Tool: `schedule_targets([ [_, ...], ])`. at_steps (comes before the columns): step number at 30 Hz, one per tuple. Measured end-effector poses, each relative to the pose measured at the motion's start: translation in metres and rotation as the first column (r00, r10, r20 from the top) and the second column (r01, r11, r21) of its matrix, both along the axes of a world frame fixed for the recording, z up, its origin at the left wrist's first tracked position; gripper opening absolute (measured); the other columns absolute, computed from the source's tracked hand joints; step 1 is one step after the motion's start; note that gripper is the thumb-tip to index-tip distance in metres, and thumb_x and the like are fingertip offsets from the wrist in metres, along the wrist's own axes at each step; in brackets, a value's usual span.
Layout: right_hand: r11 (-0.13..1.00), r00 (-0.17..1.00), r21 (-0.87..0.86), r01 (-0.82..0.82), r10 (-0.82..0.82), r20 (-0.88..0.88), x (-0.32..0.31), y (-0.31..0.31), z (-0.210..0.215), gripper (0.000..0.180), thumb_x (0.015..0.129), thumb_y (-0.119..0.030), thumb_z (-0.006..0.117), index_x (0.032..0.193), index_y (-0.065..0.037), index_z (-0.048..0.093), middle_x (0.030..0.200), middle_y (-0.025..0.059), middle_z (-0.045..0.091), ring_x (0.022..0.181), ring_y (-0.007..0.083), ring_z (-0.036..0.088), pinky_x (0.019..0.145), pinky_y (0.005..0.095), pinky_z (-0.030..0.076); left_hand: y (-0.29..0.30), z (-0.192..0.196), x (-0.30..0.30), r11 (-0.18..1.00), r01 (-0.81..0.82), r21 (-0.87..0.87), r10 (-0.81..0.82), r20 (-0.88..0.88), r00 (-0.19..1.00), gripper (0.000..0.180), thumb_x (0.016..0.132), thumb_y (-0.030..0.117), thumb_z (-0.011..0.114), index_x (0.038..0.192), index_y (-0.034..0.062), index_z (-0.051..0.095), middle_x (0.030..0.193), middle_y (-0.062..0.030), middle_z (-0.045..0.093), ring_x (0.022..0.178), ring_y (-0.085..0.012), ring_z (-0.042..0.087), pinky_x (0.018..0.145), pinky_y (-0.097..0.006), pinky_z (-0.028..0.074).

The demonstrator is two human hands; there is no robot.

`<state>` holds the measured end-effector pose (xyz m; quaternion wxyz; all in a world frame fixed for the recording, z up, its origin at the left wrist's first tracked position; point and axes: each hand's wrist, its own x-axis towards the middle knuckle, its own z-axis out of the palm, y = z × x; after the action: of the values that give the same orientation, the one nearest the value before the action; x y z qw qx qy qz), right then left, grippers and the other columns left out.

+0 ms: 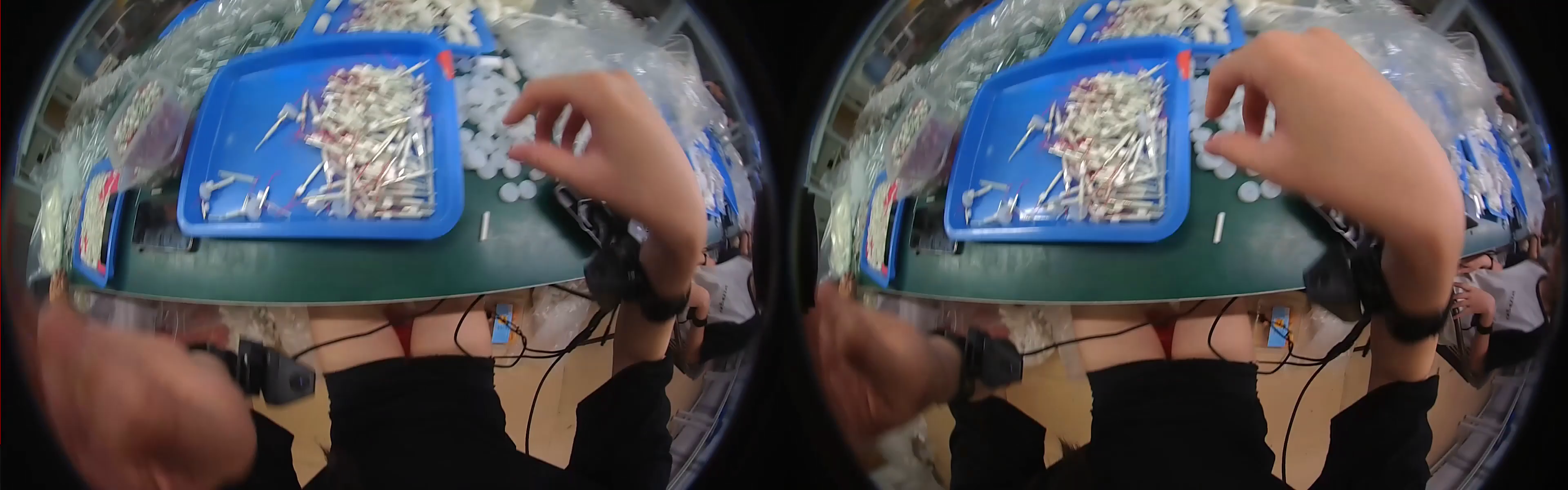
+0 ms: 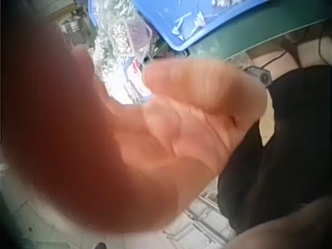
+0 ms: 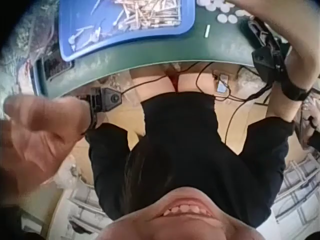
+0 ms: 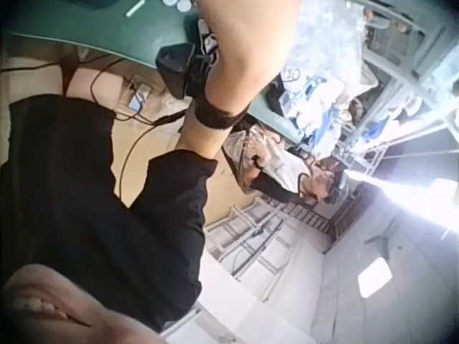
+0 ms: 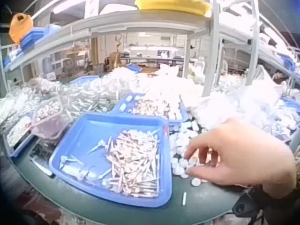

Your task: The person is manually assembling small plastic medical components, specifically joining a thin tube/connector into a white plastic cap or valve part on a factory assembly line.

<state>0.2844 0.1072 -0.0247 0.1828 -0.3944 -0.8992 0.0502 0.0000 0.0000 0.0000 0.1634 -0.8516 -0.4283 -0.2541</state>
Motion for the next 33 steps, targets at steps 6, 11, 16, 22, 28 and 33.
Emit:
schedule_targets([
  [6,0.945,0.992,-0.326,-0.036,-0.005,-0.123,-0.041,0.057,-0.062,0.021,0.076,-0.021,0.069,0.09,-0.005,0.07,0.07,0.0077,0.064,0.059,0.0175,0.059,0.056,0.0291,0.046,0.096,-0.082,-0.007,0.981,-0.175,0.079,0.146,0.282,0.948,0.023,0.082,0.003,0.056,0.104,0.0005,0.064,0.1,-0.0116,0.066,0.084,-0.0204,0.063,0.076,-0.031,0.048],
  [11,0.903,0.984,-0.43,0.004,-0.08,-0.159,-0.047,0.064,-0.068,0.022,0.081,-0.024,0.068,0.091,-0.005,0.07,0.07,0.0021,0.064,0.059,0.0079,0.055,0.053,0.0236,0.041,0.137,-0.126,-0.049,0.877,-0.384,-0.287,0.446,0.19,0.875,0.022,0.078,0.012,0.067,0.099,0.0036,0.066,0.078,-0.0148,0.065,0.074,-0.0302,0.063,0.069,-0.036,0.048],
  [16,0.792,0.743,-0.607,-0.068,-0.366,-0.561,-0.018,0.081,-0.085,0.02,0.088,-0.026,0.063,0.094,-0.007,0.069,0.066,-0.0054,0.056,0.055,-0.0009,0.04,0.047,0.0186,0.027,0.143,-0.125,-0.05,0.765,-0.392,-0.511,0.521,0.133,0.843,0.018,0.079,0.011,0.067,0.095,0.0024,0.066,0.087,-0.0199,0.066,0.087,-0.0374,0.064,0.075,-0.044,0.049],
  [22,0.81,0.561,-0.585,0.042,-0.504,-0.657,0.0,0.087,-0.097,0.021,0.084,-0.026,0.066,0.092,-0.006,0.069,0.063,-0.006,0.052,0.054,0.0013,0.04,0.047,0.0188,0.027,0.141,-0.13,-0.05,0.714,-0.622,-0.321,0.67,0.056,0.74,0.023,0.082,0.01,0.065,0.103,0.0036,0.061,0.093,-0.0179,0.064,0.088,-0.0371,0.062,0.075,-0.044,0.049],
  [28,0.879,0.763,-0.379,0.289,-0.451,-0.463,-0.001,0.088,-0.109,0.02,0.077,-0.02,0.068,0.087,-0.002,0.068,0.061,0.0041,0.059,0.057,0.0113,0.055,0.055,0.0274,0.042,0.136,-0.114,0.003,0.951,-0.162,-0.263,0.217,0.199,0.956,0.026,0.08,0.01,0.066,0.105,0.0051,0.06,0.097,-0.0131,0.061,0.095,-0.0328,0.058,0.081,-0.043,0.047],
  [33,0.882,0.883,-0.368,0.294,-0.397,-0.249,0.001,0.083,-0.111,0.021,0.075,-0.017,0.07,0.093,-0.005,0.069,0.06,0.0052,0.057,0.058,0.0138,0.052,0.06,0.0295,0.043,0.141,-0.125,0.041,0.919,0.068,-0.387,-0.007,0.157,0.988,0.018,0.079,0.012,0.067,0.096,0.0042,0.064,0.09,-0.0118,0.062,0.091,-0.0315,0.06,0.08,-0.043,0.047],
])
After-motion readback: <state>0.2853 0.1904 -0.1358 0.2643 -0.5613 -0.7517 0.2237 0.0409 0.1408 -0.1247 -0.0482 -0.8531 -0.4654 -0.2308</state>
